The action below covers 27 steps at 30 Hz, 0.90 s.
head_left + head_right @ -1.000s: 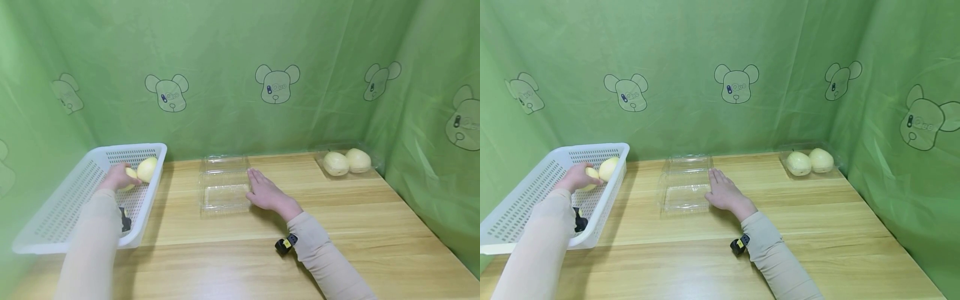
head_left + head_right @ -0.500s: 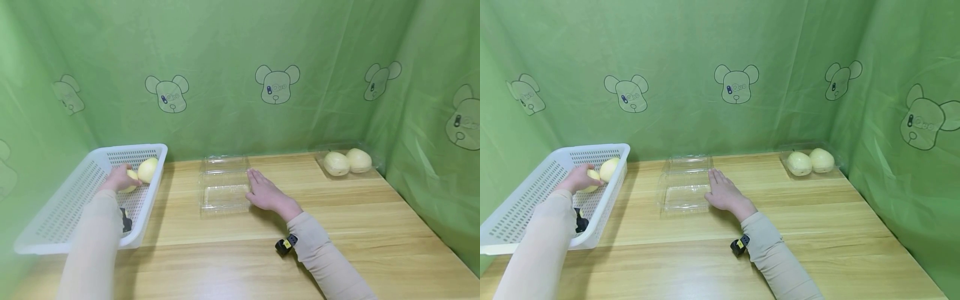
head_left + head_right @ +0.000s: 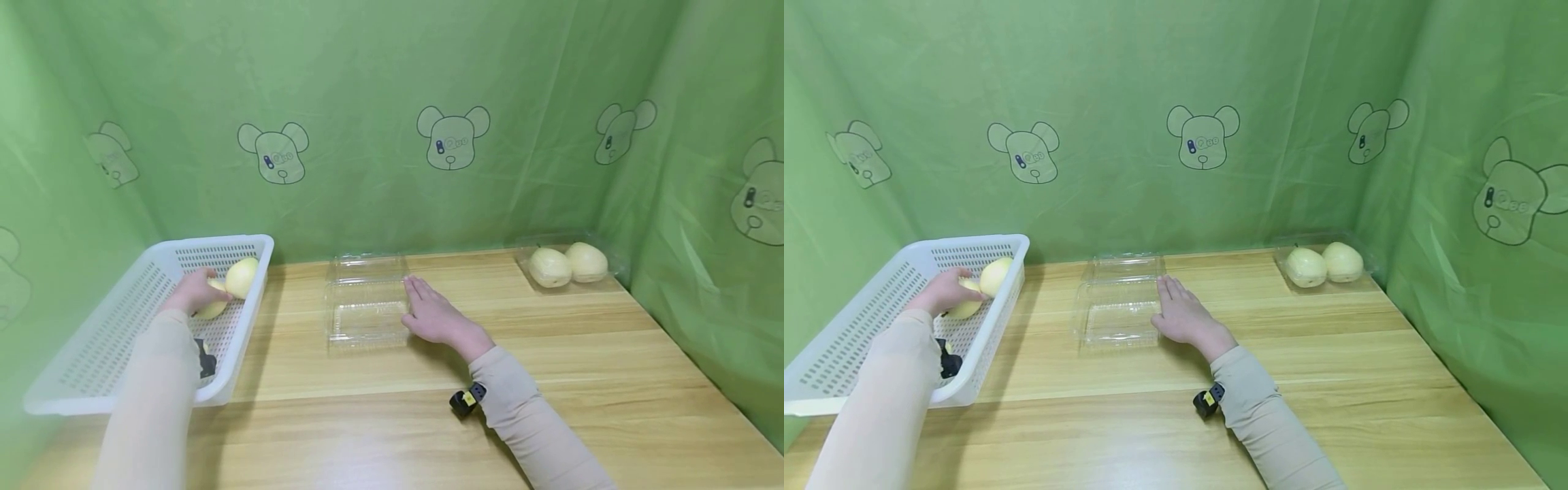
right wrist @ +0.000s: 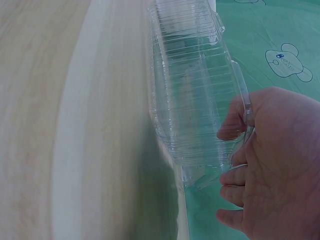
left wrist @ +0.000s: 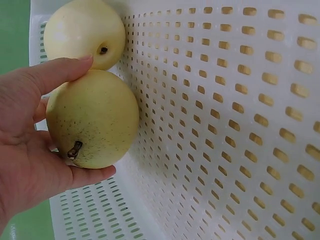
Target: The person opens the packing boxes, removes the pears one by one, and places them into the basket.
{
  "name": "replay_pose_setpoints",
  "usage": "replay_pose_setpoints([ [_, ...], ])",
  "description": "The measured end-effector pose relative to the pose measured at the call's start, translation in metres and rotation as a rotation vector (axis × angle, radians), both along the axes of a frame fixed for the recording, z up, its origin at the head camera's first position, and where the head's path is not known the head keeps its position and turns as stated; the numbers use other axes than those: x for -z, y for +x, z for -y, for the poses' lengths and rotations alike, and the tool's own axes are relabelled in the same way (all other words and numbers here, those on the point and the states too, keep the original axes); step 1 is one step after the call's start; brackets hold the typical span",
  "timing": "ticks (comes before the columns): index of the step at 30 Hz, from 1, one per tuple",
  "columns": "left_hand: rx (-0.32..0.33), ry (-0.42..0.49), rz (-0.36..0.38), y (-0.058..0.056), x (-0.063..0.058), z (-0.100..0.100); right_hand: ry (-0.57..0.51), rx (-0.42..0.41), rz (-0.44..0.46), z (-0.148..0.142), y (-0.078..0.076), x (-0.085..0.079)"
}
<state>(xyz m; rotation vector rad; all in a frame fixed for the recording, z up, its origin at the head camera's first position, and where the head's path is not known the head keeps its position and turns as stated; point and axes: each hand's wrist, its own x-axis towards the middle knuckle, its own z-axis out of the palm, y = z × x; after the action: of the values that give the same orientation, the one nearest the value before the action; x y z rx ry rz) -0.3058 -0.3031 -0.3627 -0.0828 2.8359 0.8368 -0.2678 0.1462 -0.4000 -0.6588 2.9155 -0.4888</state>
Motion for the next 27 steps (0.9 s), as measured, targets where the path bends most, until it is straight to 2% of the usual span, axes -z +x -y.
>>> replay_pose_setpoints([
  [14, -0.027, 0.048, 0.014, -0.001, -0.001, 0.002, 0.004, -0.004, -0.009, 0.000, -0.001, 0.001],
  [19, -0.050, 0.046, 0.016, -0.002, -0.004, 0.000, 0.004, -0.003, -0.007, 0.000, 0.000, 0.000],
  [27, -0.052, 0.027, -0.008, 0.001, -0.011, -0.003, 0.014, -0.002, -0.010, -0.001, 0.000, 0.001],
])
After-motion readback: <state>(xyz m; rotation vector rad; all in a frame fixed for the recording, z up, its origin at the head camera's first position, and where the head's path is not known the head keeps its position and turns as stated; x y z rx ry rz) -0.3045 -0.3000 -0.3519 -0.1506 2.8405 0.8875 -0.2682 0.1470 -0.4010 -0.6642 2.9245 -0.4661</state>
